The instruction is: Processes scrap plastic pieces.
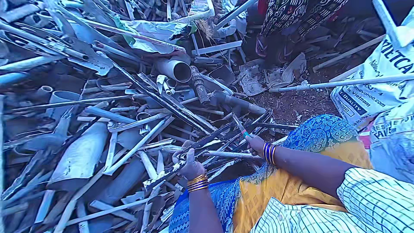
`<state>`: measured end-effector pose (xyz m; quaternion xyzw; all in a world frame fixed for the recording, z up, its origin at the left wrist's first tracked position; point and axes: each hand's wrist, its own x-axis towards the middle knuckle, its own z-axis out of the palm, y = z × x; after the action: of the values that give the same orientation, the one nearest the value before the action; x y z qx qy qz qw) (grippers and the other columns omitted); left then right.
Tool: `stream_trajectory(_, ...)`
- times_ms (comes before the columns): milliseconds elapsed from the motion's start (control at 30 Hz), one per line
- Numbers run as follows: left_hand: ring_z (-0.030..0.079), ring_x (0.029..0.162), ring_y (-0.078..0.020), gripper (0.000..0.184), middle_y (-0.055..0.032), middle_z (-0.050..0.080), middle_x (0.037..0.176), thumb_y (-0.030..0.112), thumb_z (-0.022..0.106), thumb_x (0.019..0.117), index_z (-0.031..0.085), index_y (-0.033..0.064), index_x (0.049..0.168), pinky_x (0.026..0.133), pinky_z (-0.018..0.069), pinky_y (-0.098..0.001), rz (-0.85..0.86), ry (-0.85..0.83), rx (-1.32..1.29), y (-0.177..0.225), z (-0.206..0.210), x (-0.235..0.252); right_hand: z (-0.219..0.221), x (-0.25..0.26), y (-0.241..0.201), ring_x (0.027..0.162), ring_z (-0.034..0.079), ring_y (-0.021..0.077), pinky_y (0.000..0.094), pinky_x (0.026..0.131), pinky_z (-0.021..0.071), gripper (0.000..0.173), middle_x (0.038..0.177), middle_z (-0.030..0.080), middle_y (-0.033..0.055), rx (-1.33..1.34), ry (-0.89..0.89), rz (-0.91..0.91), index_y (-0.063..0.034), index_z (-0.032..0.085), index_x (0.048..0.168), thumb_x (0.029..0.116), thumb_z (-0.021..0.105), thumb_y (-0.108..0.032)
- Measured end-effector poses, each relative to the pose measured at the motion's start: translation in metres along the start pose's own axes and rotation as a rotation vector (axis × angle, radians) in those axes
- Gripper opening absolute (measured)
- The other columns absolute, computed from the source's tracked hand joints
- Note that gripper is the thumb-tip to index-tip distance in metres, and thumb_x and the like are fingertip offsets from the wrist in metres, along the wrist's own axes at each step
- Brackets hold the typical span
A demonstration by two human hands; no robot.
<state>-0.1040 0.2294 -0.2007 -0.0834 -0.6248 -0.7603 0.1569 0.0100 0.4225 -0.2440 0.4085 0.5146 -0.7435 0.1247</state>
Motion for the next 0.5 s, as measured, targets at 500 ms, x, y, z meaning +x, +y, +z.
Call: stream_trajectory(500, 0.071, 0.109, -0.0107, 0.031, 0.0022, 0.074, 0.113, -0.005, 0.055, 0.0762, 0.047, 0.0109, 0.102, 0.091, 0.0590, -0.0299, 0.095, -0.198, -0.140, -0.004, 0.000, -0.001, 0.011, -0.011, 0.002, 0.049, 0.041, 0.0092, 0.0230, 0.046, 0.0360, 0.045, 0.075, 0.045, 0.0017, 0.001, -0.052, -0.018, -0.0149, 0.038, 0.152, 0.1137, 0.033, -0.037)
